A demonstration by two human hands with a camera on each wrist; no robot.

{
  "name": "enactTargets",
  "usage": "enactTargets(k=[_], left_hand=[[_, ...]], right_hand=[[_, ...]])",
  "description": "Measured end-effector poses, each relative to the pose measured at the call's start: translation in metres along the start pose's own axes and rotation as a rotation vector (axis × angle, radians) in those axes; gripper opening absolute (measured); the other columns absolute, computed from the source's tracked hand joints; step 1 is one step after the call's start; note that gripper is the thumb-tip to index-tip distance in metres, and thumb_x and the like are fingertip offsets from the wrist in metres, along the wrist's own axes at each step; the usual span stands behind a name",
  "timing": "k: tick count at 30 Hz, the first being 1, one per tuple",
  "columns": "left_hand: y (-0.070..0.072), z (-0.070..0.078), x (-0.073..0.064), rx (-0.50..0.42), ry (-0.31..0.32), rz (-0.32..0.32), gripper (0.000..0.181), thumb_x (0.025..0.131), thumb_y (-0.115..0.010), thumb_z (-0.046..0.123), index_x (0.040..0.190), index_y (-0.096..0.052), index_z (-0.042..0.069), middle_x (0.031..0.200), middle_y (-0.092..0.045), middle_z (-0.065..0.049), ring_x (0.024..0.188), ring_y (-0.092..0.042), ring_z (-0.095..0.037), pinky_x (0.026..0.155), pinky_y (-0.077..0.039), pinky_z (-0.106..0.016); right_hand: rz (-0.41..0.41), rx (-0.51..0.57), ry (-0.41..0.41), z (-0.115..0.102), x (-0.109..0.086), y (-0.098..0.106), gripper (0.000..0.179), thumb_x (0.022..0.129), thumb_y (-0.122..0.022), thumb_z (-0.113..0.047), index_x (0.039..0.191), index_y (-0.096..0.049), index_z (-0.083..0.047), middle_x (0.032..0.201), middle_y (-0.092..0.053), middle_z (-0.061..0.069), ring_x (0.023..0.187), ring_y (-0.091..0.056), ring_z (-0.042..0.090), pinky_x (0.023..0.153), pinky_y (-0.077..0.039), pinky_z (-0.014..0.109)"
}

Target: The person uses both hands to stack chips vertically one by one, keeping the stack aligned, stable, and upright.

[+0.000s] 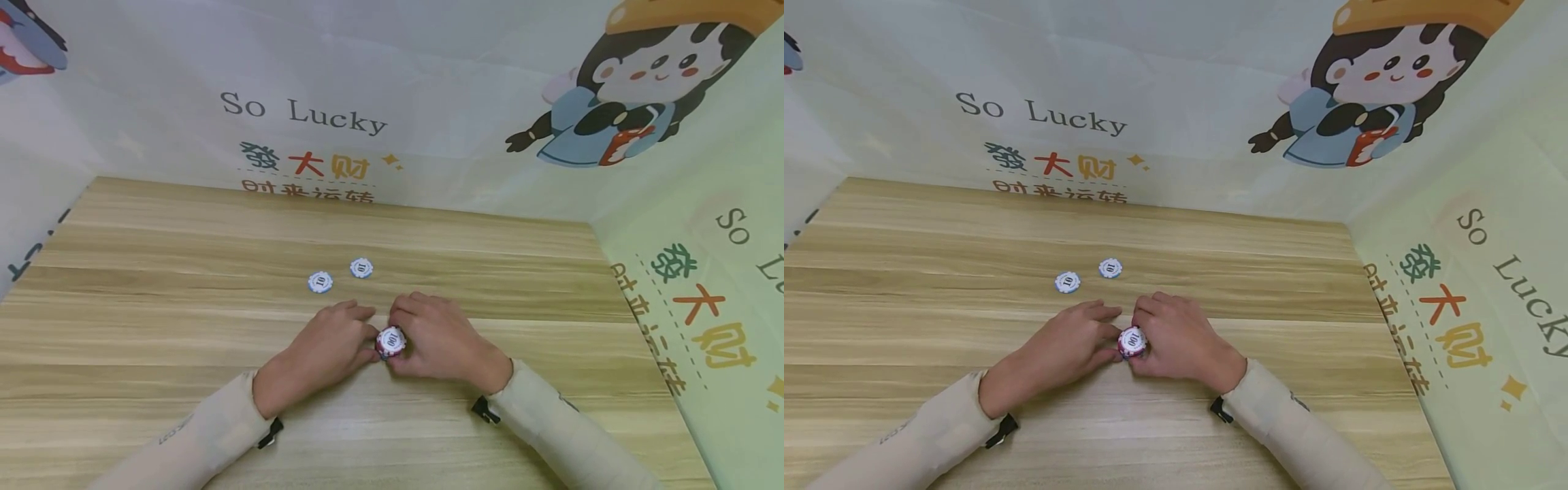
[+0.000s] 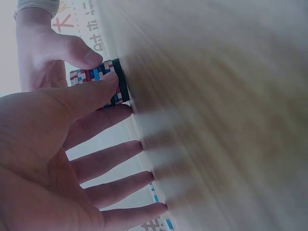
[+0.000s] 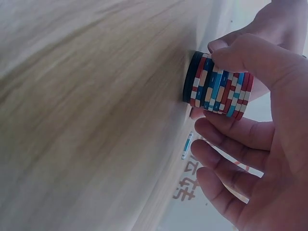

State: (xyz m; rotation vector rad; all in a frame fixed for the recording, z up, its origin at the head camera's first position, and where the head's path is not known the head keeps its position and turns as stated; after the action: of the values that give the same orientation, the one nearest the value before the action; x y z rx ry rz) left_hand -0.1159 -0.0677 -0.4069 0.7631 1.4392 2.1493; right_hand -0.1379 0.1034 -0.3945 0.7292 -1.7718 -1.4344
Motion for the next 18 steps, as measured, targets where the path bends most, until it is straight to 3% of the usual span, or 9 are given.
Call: enactTargets(k=[8, 18], left_hand=[[0.0006, -0.0003, 0.0002, 0.002, -0.010, 0.014, 0.020, 0.091, -0.090, 0.024, 0.101, -0.086, 0.008, 0.126, -0.076, -0.027, 0.120, -0.071, -0.049, 0.104, -0.057, -0.061], [0.0005, 0.0004, 0.0004, -0.014, -0.007, 0.010, 0.017, 0.092, -0.089, 0.020, 0.101, -0.085, 0.006, 0.126, -0.075, -0.027, 0.120, -0.071, -0.051, 0.101, -0.058, -0.063]], right_hand=[[-0.015, 0.000, -0.008, 0.0013, 0.0027, -0.0018, 0.032, 0.080, -0.087, -0.041, 0.095, -0.074, -0.016, 0.101, -0.070, -0.007, 0.086, -0.063, 0.012, 0.070, -0.057, 0.029], [-0.098, -0.015, 0.010, 0.0042, 0.0022, -0.0022, 0.038, 0.078, -0.090, -0.039, 0.102, -0.076, -0.013, 0.111, -0.073, -0.002, 0.096, -0.066, 0.017, 0.080, -0.059, 0.032]])
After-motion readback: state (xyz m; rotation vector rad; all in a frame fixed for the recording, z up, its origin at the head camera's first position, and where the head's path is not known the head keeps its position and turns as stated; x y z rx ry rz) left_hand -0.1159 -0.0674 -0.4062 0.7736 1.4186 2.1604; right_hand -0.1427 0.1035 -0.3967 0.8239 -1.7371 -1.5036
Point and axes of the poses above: each hand's wrist, its own x-axis towards the middle knuckle, its own y-axis out of the back of the hand, z = x × y, the point moved 4 cm from there along x, towards the middle knuckle
